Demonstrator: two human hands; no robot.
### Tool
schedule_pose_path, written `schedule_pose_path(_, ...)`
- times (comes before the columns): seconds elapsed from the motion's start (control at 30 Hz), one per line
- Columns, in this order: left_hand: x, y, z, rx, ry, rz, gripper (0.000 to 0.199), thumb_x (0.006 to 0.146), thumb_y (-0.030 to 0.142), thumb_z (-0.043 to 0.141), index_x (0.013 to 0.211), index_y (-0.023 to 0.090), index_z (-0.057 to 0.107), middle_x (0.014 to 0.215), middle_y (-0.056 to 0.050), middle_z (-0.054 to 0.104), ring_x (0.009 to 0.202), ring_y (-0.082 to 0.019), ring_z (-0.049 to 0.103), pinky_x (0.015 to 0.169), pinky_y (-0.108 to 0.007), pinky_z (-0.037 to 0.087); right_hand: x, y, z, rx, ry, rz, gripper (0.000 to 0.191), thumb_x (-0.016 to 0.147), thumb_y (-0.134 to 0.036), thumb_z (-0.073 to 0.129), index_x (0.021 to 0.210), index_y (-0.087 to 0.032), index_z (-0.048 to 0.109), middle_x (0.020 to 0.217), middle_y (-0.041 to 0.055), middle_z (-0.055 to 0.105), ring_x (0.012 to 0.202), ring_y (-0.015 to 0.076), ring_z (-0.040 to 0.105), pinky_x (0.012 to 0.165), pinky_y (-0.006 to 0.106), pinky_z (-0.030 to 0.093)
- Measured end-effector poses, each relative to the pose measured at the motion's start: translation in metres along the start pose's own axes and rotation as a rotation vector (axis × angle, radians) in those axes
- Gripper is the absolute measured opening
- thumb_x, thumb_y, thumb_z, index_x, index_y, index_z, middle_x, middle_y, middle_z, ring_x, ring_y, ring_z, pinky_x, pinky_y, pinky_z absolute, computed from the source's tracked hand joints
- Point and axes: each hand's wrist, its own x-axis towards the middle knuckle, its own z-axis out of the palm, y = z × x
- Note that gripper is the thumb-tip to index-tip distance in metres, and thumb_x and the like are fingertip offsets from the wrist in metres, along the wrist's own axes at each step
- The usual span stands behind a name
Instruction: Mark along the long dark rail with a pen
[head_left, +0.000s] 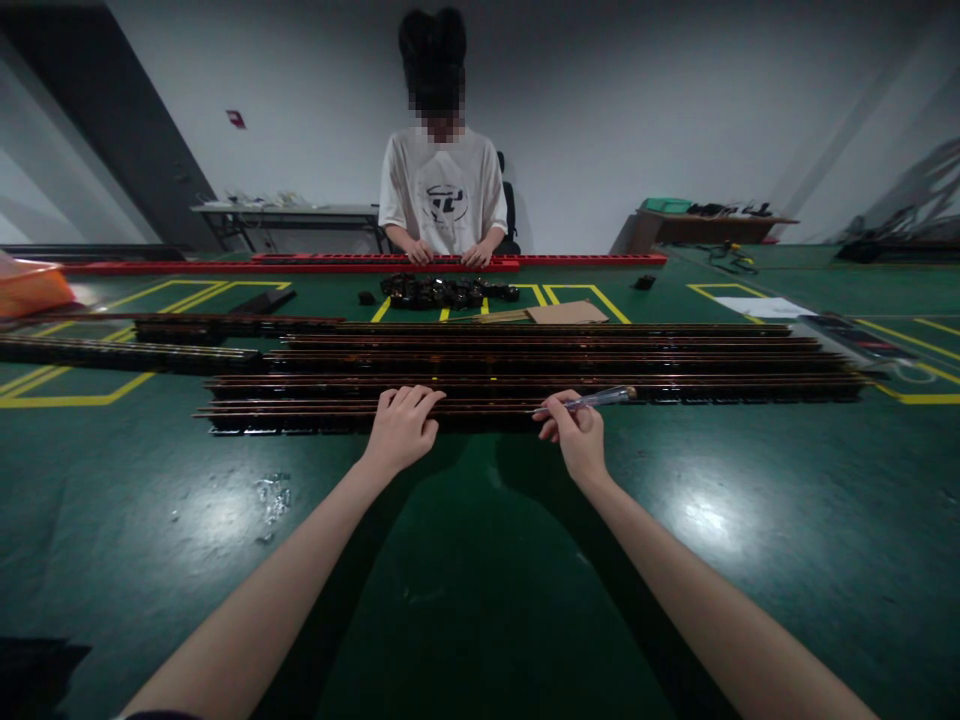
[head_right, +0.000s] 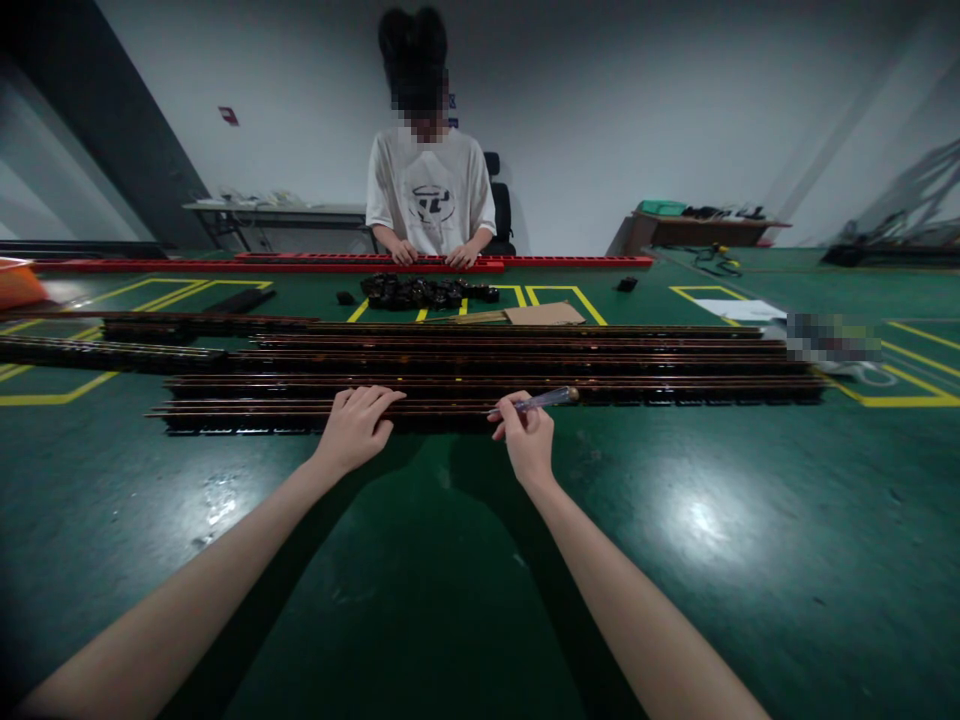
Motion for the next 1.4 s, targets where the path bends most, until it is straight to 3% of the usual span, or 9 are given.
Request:
schedule_pose_path(0.27,0.0013,0.0010,-0.0003,0.003,0.002,-0.015,0.037,0.087,0.040,0.047,0.110,0.015,0.062,0.105,-0.011,0.066,0.097,-0.027,0.058,0.087,-0.043,0.037,0.0005,0.0008,-0.0008,-0.010,-0.062,-0.029,0.022,0.083,-0.039,0.058,0.074,-0.018,0.058,0.062,0.0027,0.068,0.043,0.0111,0.058,0.040,0.020,0.040)
schedule_pose_path(0.43,0.0007,-0.0009,0.0019,0.046,0.023,-0.029,0.039,0.088,0.047,0.050,0.107,0.015,0.062,0.105,-0.011,0.067,0.098,-0.028,0.058,0.086,-0.042,0.036,0.0005,0.0015,-0.0009,0.003,-0.138,-0.028,0.026,0.083,-0.044,0.058,0.077,-0.019,0.058,0.066,0.0030,0.069,0.044,0.0113,0.059,0.039,0.019,0.038)
schedule_pose_path(1.13,0.0007,0.0043,-0.0006,0.036,0.044,-0.037,0.032,0.085,0.025,0.046,0.111,0.016,0.062,0.107,-0.012,0.066,0.100,-0.028,0.058,0.088,-0.045,0.038,-0.0008,-0.0019,0.0015,-0.046,-0.109,-0.041,0.030,0.082,-0.048,0.060,0.075,-0.019,0.059,0.066,0.0038,0.070,0.043,0.0124,0.059,0.043,0.023,0.043)
schedule_pose_path(1.4,0.0010,0.0049,-0.0021,0.038,0.026,-0.043,0.033,0.085,0.019,0.044,0.112,0.016,0.062,0.107,-0.012,0.067,0.099,-0.028,0.058,0.087,-0.044,0.038,-0.0008,-0.0015,0.0014,-0.062,-0.082,-0.043,0.025,0.083,-0.042,0.057,0.073,-0.019,0.059,0.064,0.0035,0.070,0.043,0.0120,0.058,0.042,0.023,0.041)
